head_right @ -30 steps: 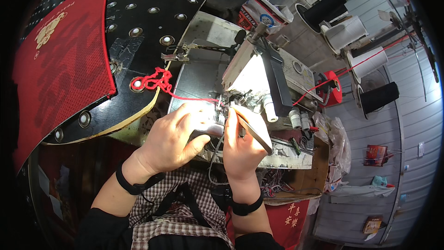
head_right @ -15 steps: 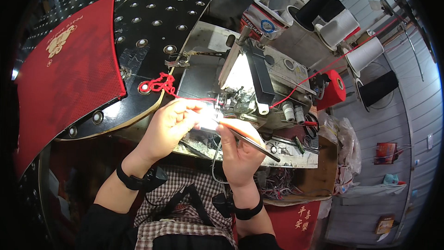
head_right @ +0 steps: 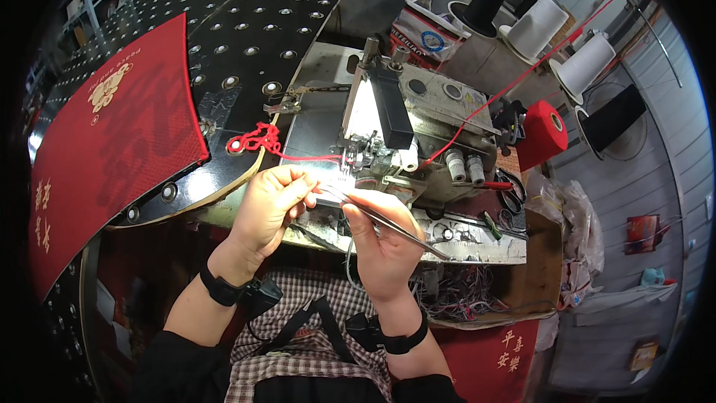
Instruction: The person is using an industrial sewing machine to sew the edges of a large red mat and attach a red decorative cord.
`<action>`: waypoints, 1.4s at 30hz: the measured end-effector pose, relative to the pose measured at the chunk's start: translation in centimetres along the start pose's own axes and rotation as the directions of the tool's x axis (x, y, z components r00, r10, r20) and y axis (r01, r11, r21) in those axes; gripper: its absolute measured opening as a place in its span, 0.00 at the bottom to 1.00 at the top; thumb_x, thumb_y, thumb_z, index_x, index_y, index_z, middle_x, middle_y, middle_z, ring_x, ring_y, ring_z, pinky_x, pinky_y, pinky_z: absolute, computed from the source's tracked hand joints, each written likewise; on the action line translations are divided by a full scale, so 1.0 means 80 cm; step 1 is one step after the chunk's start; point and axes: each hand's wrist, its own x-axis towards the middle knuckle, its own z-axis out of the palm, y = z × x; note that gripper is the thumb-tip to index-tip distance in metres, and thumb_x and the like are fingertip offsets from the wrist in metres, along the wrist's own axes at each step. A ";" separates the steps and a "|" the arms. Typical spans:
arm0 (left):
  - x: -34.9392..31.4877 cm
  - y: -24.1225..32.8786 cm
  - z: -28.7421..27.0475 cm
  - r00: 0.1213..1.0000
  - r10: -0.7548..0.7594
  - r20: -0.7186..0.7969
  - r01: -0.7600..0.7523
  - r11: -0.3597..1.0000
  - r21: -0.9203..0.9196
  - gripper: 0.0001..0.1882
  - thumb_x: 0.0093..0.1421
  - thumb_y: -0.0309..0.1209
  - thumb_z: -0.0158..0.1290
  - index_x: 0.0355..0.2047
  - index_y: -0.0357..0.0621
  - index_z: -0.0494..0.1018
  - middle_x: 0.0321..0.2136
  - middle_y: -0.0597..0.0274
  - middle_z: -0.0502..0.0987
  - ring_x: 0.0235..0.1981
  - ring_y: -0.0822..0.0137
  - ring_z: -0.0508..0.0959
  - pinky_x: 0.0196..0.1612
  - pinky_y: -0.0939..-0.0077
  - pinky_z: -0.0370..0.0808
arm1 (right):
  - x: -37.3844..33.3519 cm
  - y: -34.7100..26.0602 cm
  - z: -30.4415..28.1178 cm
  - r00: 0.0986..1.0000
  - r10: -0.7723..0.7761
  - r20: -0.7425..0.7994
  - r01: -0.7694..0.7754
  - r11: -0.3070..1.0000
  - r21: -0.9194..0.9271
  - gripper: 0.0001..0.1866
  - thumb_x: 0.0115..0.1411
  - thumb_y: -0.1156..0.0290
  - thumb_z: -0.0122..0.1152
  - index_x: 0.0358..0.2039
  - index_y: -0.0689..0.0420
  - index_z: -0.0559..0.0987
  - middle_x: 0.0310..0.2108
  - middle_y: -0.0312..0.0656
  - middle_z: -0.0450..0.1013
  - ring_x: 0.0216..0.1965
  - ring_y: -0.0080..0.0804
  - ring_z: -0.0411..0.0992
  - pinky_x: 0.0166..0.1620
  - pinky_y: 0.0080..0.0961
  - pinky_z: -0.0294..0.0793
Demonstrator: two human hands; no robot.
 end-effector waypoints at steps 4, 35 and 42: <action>-0.003 -0.001 0.002 1.000 -0.016 0.005 0.016 1.000 -0.025 0.07 0.65 0.29 0.53 0.34 0.38 0.77 0.22 0.68 0.76 0.19 0.84 0.67 0.22 0.92 0.61 | -0.001 0.002 0.000 0.997 -0.074 0.039 0.076 0.995 -0.067 0.08 0.58 0.78 0.66 0.39 0.64 0.81 0.33 0.41 0.78 0.34 0.23 0.75 0.39 0.19 0.73; -0.008 -0.008 0.013 0.997 -0.080 -0.016 0.079 0.996 -0.050 0.08 0.66 0.31 0.52 0.34 0.39 0.77 0.22 0.71 0.75 0.20 0.85 0.67 0.23 0.90 0.61 | -0.006 0.003 -0.001 0.999 0.015 -0.040 -0.011 0.996 0.093 0.06 0.59 0.82 0.63 0.37 0.66 0.79 0.33 0.42 0.76 0.32 0.23 0.75 0.36 0.17 0.75; -0.004 0.001 0.008 0.797 0.597 0.087 -0.420 0.446 0.791 0.06 0.64 0.26 0.50 0.32 0.36 0.74 0.28 0.60 0.75 0.30 0.70 0.74 0.34 0.76 0.72 | 0.007 -0.004 -0.014 0.991 -0.098 -0.090 0.090 0.992 -0.090 0.04 0.59 0.81 0.62 0.35 0.65 0.80 0.29 0.40 0.76 0.31 0.22 0.75 0.37 0.19 0.75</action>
